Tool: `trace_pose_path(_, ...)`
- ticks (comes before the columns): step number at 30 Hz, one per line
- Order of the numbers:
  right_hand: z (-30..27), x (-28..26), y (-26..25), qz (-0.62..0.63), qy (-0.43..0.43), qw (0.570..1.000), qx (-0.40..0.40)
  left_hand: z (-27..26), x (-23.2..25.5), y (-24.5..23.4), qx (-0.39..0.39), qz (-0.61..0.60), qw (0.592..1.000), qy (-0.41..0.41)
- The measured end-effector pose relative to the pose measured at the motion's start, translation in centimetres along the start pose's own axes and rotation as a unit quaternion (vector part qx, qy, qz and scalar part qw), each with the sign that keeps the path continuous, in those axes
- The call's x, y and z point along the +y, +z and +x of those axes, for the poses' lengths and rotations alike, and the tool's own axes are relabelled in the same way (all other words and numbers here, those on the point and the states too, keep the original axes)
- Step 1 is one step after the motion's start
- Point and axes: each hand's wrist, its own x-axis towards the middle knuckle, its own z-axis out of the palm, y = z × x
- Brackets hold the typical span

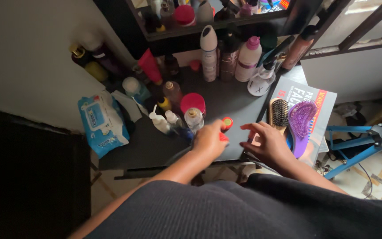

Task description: The person rearranges several bottles and containers on a vanity table, then uses a wipe to clean the bristles of two hairbrushes. The person wipes each brush thoroughly and places them back on the table.

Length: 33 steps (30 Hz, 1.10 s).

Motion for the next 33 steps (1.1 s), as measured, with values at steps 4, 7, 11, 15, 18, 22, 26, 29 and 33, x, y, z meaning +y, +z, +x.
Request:
trace_pose_path(4,0.0,-1.4,-0.2,0.043,-0.026,0.998,-0.029,0.0,1.8,-1.1,-0.079,-0.414,0.882,-0.209)
trace_pose_path(7,0.5,-1.5,0.6,0.039,-0.039,0.998,-0.007,-0.2,1.8,-1.0,-0.08,-0.497,0.826,-0.254)
trace_pose_path(11,1.7,-1.1,0.6,0.033,0.009,0.999,-0.013,-0.8,1.2,-1.2,-0.127,-0.549,0.79,-0.241)
trace_pose_path(15,2.2,-1.7,-0.1,0.022,0.021,0.999,-0.016,-0.7,0.8,-0.5,-0.114,-0.564,0.784,-0.233)
trace_pose_path(18,2.2,-2.5,-0.9,0.028,0.067,0.997,-0.029,-0.3,1.2,-0.8,-0.081,-0.576,0.772,-0.255)
trace_pose_path(22,2.6,-3.2,-1.6,0.151,0.134,0.978,-0.045,-1.4,3.5,-2.8,-0.079,-0.626,0.738,-0.237)
trace_pose_path(26,3.3,-3.2,-2.8,0.349,0.154,0.924,-0.019,-2.5,6.5,-4.9,-0.112,-0.738,0.64,-0.181)
trace_pose_path(29,3.6,-3.4,-4.4,0.429,0.168,0.886,-0.047,-2.9,8.5,-5.8,-0.094,-0.719,0.68,-0.109)
trace_pose_path(33,3.7,-3.7,-7.2,0.423,0.175,0.886,-0.07,-2.9,10.4,-6.6,-0.077,-0.705,0.701,-0.077)
